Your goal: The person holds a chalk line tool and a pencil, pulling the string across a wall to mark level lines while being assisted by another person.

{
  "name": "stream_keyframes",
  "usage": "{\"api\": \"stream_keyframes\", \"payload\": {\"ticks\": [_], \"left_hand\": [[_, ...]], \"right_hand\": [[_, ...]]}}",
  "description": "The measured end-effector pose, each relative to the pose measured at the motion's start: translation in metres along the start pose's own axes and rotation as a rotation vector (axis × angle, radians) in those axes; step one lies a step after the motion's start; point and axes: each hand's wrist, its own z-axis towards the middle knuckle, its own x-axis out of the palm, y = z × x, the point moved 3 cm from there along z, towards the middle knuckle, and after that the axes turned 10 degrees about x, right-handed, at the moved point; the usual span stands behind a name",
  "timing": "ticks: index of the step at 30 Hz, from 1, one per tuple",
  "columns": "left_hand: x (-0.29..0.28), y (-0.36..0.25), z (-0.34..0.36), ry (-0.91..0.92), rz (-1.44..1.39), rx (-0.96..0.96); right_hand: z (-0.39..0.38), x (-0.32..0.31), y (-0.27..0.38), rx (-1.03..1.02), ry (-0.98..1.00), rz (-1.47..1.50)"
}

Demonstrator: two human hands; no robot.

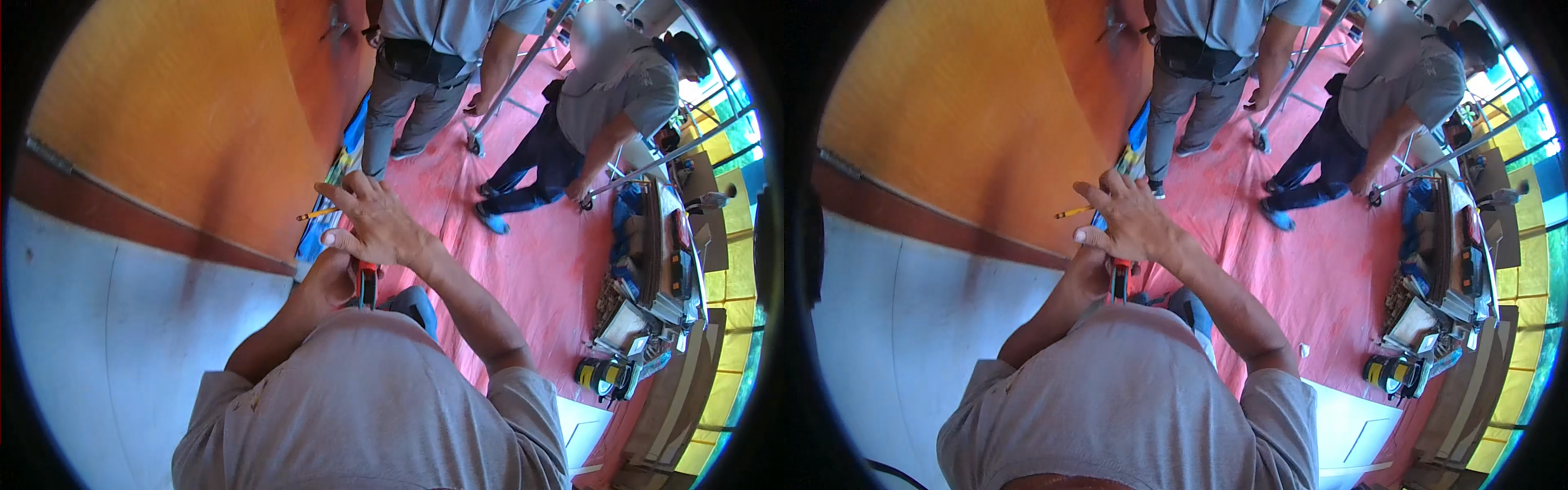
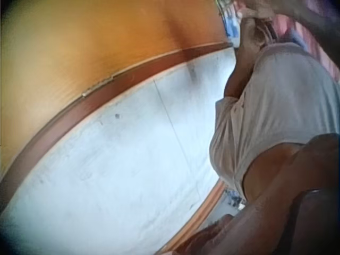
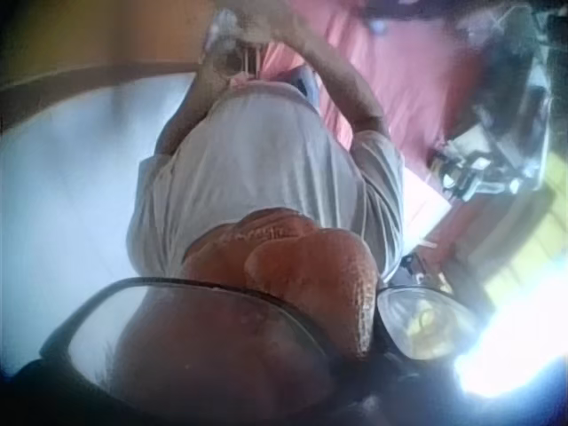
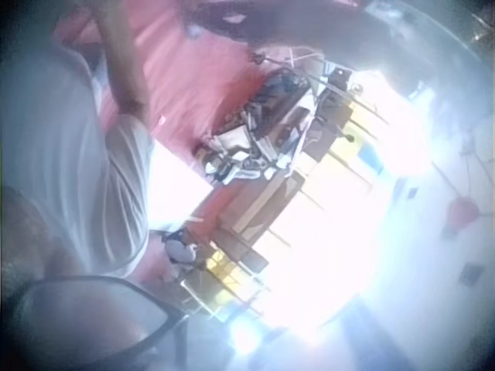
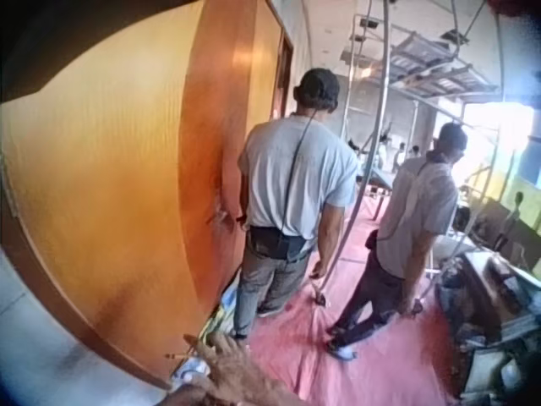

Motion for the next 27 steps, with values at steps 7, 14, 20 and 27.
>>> {"api": "stream_keyframes", "payload": {"ticks": [7,14,20,27], "left_hand": [[-0.01,-0.023,0.079,-0.216,-0.142,0.17],[-0.006,-0.047,0.219,-0.167,0.033,0.224],[0.007,-0.06,0.32,-0.237,0.094,0.243],[0.011,-0.076,0.446,-0.175,0.066,0.298]], "right_hand": [[0.03,-0.018,-0.032,-0.172,0.262,0.267],[0.112,-0.086,-0.175,-0.221,-0.043,0.194],[0.13,-0.142,-0.231,-0.317,0.293,0.403],[0.188,-0.2,-0.35,-0.237,0.096,0.196]]}}
